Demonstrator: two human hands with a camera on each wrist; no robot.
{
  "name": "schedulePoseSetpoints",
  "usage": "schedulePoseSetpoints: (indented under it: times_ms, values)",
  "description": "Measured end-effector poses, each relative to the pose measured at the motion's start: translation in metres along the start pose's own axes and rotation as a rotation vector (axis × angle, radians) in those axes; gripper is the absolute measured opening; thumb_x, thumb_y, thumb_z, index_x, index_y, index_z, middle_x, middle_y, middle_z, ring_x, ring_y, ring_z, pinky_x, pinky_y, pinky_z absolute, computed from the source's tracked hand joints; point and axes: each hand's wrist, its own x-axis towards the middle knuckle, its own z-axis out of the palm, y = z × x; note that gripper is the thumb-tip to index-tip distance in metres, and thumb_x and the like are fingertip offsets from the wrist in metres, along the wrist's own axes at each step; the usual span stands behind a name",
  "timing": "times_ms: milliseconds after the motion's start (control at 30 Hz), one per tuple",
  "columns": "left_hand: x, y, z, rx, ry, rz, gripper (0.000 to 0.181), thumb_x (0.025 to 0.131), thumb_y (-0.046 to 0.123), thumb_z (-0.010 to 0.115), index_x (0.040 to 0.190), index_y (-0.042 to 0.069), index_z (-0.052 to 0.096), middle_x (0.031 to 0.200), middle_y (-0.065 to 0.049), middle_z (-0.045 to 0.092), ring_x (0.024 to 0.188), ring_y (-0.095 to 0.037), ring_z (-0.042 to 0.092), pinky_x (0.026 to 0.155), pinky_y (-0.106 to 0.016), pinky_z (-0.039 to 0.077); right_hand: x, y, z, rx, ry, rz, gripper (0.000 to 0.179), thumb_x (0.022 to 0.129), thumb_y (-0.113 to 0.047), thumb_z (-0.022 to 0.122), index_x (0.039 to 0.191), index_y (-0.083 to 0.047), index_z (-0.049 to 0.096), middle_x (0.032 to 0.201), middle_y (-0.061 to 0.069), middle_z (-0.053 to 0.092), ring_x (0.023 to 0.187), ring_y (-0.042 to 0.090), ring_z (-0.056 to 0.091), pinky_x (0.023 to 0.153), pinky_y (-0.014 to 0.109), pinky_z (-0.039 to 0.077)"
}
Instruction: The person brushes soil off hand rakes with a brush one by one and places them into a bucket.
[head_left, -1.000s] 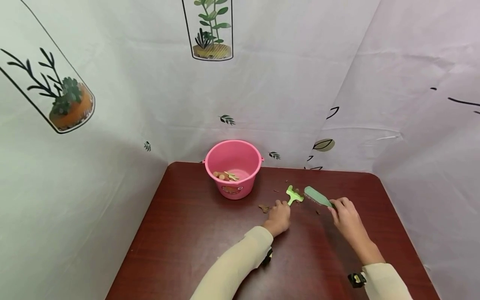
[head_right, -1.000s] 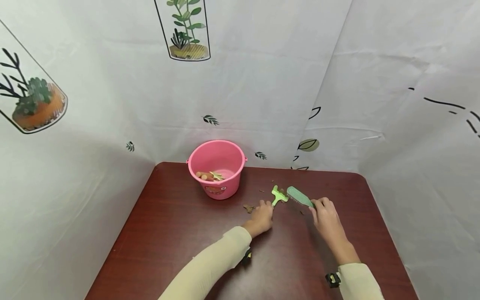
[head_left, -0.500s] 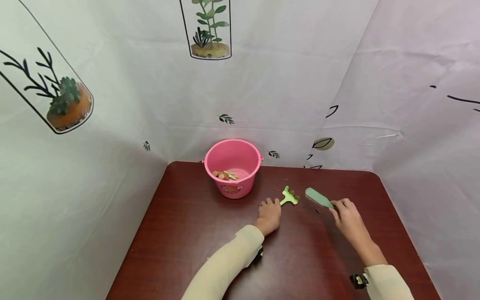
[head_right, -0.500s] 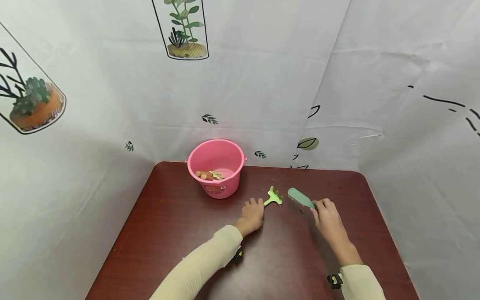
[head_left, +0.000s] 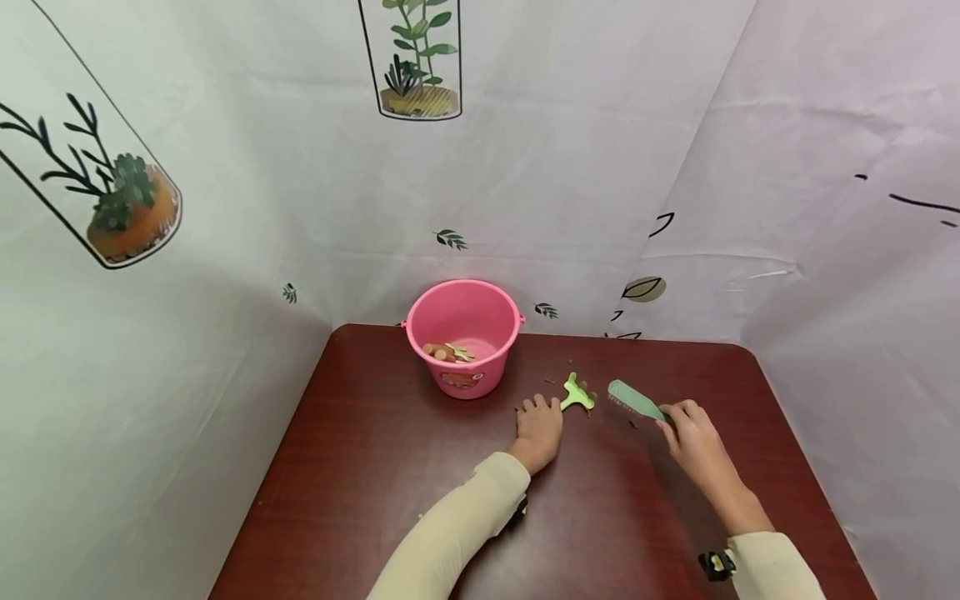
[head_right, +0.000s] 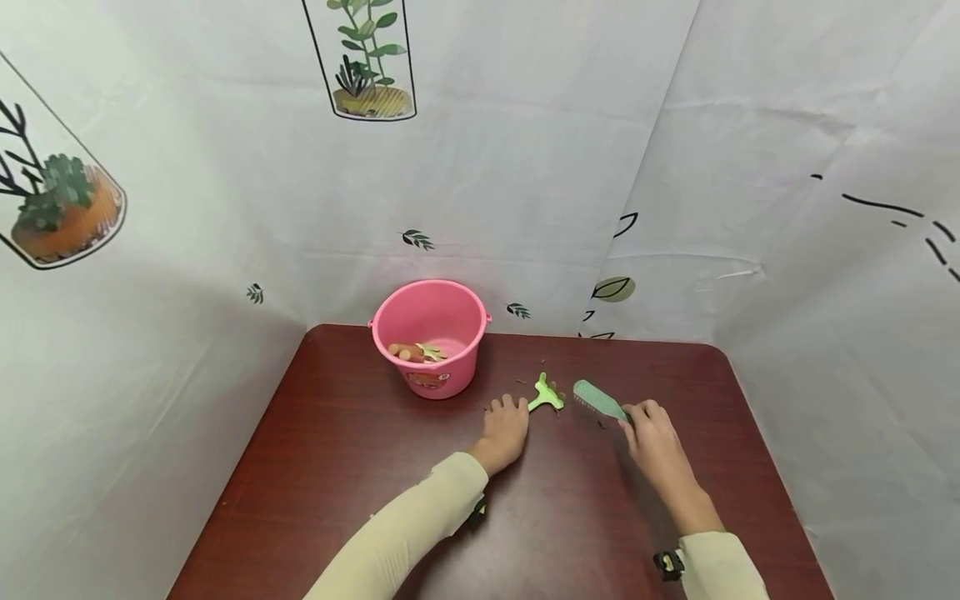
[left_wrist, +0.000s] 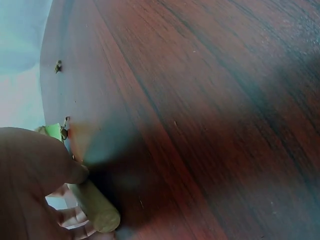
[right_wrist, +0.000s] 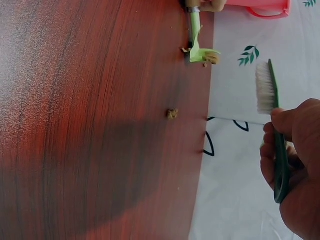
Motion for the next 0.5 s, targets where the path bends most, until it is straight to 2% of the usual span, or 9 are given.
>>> schedulePoseSetpoints:
  times_ms: [167,267,500]
  values:
    - [0.002,-0.004,-0.001,-0.044,0.024,-0.005,0.015,0.103,0.016,0.054,0.117,0.014,0.06,0.104,-0.012,0.058,0.097,-0.03,0.059,0.084,-0.045,0.053,0.001,0.0,0.001,-0.003,-0.01,-0.012,0.025,0.081,0.005,0.082,0.103,0.01,0.07,0.092,0.017,0.058,0.078,0.029,0.056,0.063,0.046,0.049]
    - [0.003,-0.008,-0.005,-0.106,0.036,-0.024,0.017,0.104,0.015,0.051,0.118,0.013,0.061,0.106,-0.013,0.057,0.098,-0.031,0.057,0.08,-0.045,0.05,0.002,-0.001,0.002,-0.002,-0.012,-0.012,0.025,0.082,0.004,0.081,0.103,0.01,0.07,0.092,0.017,0.058,0.078,0.029,0.056,0.063,0.046,0.049]
    - [0.004,-0.022,-0.015,-0.219,0.067,-0.039,0.016,0.105,0.009,0.047,0.112,0.01,0.062,0.106,-0.013,0.056,0.101,-0.034,0.054,0.082,-0.049,0.045,0.005,-0.003,0.001,0.007,-0.024,-0.006,0.024,0.083,0.004,0.08,0.104,0.01,0.07,0.092,0.017,0.058,0.078,0.028,0.055,0.063,0.046,0.048]
